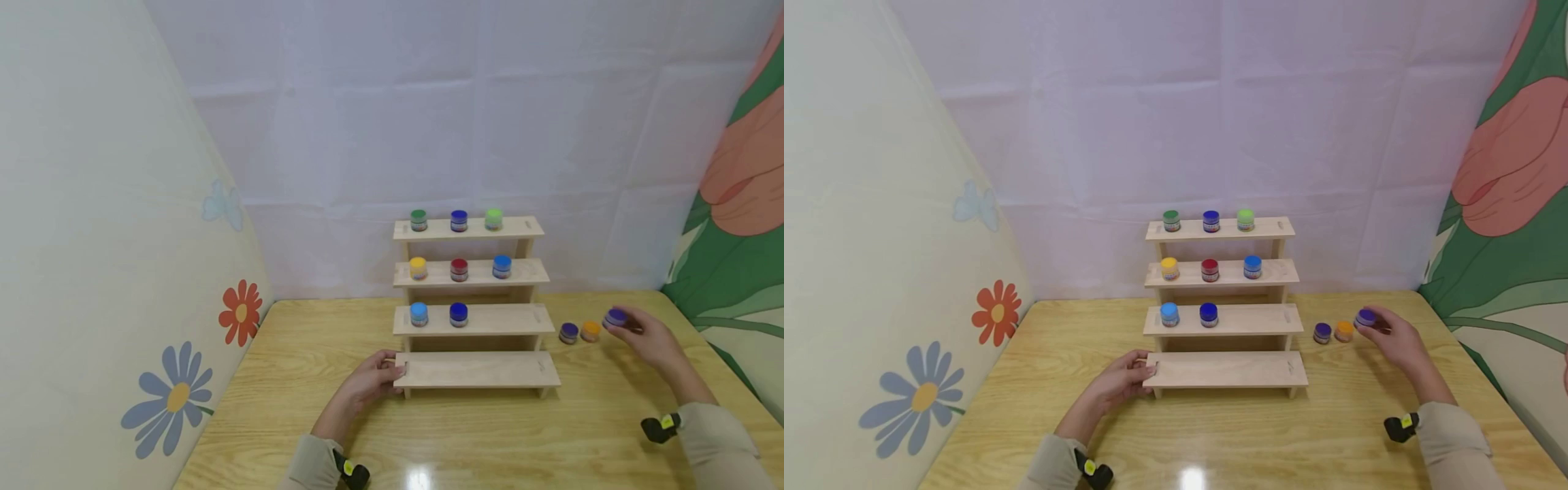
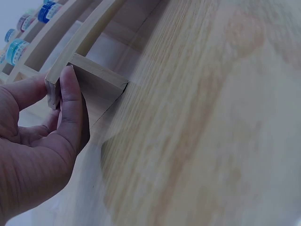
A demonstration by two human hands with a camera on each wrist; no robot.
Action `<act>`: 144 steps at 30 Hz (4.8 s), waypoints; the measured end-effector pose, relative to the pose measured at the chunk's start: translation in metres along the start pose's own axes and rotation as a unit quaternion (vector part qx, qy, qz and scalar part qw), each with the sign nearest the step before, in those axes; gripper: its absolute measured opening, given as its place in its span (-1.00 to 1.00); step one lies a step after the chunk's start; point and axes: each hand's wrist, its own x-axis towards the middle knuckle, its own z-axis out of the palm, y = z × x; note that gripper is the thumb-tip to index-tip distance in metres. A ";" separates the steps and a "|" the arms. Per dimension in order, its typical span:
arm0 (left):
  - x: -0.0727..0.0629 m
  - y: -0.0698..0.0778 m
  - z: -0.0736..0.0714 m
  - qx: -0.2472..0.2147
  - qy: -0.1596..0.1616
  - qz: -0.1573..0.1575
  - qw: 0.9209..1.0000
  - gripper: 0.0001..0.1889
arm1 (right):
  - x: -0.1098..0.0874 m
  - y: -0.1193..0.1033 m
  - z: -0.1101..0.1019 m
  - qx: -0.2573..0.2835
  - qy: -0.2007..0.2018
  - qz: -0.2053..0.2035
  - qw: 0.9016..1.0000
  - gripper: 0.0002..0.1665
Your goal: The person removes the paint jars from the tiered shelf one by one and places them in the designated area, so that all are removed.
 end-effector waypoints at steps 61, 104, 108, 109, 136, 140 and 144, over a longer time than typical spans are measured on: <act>-0.002 0.005 0.002 -0.008 0.007 -0.015 1.000 -0.54 | 0.014 0.040 0.014 0.185 -0.091 0.128 0.970 -0.07; -0.002 0.003 0.001 -0.004 -0.002 -0.001 1.000 -0.56 | 0.007 -0.122 0.035 0.099 0.043 -0.098 0.989 -0.53; -0.002 0.003 0.001 -0.002 0.000 0.000 1.000 -0.56 | 0.008 -0.125 0.047 0.114 0.039 -0.118 0.986 -0.55; -0.002 0.003 0.001 -0.001 0.002 0.000 1.000 -0.56 | 0.008 -0.126 0.049 0.122 0.035 -0.120 0.985 -0.54; 0.001 0.001 0.001 0.009 0.007 -0.004 1.000 -0.56 | 0.023 -0.164 0.099 0.175 -0.017 -0.117 0.978 -0.54; 0.002 0.001 0.000 0.007 0.006 -0.002 1.000 -0.56 | 0.025 -0.168 0.103 0.172 -0.025 -0.110 0.979 -0.53; 0.002 0.000 0.000 0.007 0.001 0.001 1.000 -0.56 | 0.027 -0.171 0.109 0.169 -0.030 -0.103 0.980 -0.53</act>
